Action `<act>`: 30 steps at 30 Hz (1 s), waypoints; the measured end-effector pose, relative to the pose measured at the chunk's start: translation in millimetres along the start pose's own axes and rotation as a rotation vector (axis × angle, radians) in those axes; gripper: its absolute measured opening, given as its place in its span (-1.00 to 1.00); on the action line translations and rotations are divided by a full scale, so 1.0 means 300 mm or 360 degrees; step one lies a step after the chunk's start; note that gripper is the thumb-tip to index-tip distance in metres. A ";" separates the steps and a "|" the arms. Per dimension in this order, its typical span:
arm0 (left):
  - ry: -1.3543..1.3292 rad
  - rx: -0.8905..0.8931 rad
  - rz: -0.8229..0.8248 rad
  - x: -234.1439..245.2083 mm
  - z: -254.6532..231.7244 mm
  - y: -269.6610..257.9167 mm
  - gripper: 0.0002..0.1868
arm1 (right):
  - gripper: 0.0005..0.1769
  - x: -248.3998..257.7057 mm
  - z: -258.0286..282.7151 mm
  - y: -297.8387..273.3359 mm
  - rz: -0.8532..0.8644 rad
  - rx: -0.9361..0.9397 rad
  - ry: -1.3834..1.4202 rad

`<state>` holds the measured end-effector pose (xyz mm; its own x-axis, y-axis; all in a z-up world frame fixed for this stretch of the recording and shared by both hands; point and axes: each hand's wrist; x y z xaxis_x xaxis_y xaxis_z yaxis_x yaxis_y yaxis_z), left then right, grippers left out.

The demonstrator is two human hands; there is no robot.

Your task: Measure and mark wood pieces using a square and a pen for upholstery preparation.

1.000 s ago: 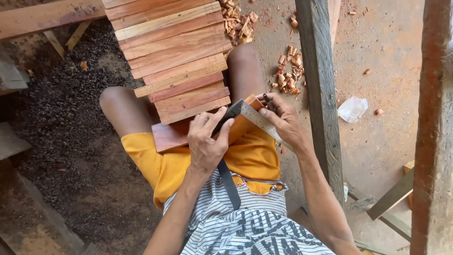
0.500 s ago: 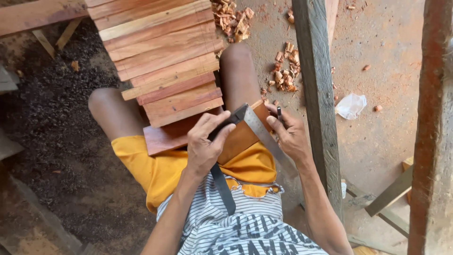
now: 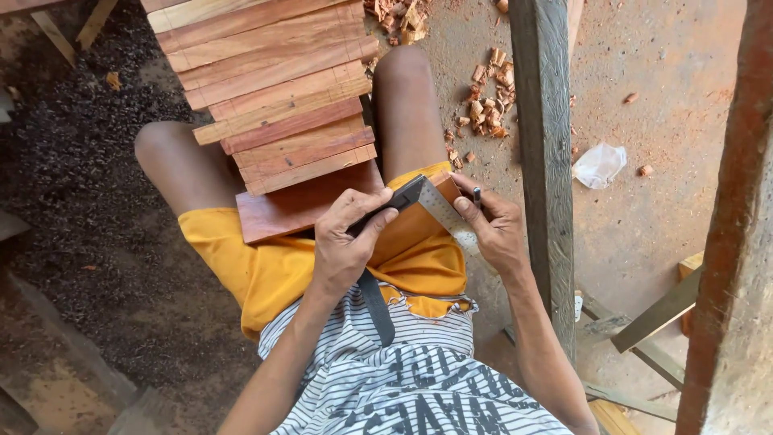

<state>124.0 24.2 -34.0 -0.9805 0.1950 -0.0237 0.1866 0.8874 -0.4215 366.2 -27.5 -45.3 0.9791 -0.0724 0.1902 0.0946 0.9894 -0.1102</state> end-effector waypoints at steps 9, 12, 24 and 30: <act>-0.0067 0.0064 -0.0102 -0.004 0.023 -0.018 -0.80 | -0.57 -0.021 0.013 0.016 -0.0018 -0.0051 0.0049; -0.0057 0.0055 -0.0139 -0.022 0.011 -0.018 -0.80 | -0.59 -0.024 0.033 0.022 -0.0045 -0.0030 -0.0009; -0.0049 0.0032 -0.0197 -0.035 0.025 -0.026 -0.76 | -0.61 -0.021 0.067 0.036 -0.0015 0.0101 -0.0226; -0.0105 0.0056 -0.0185 -0.038 0.033 -0.024 -0.71 | -0.57 -0.022 0.063 0.042 0.0030 0.0213 -0.0323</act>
<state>133.2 11.5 -39.8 -0.9975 0.0627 -0.0320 0.0704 0.8870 -0.4565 357.5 -12.1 -29.6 0.9228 -0.0403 0.3832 0.0387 0.9992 0.0119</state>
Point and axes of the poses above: each hand's wrist, its own y-axis towards the middle knuckle, its own x-axis out of the back of the hand, z = x × y, and after that the axes turned 15 degrees about x, right-handed
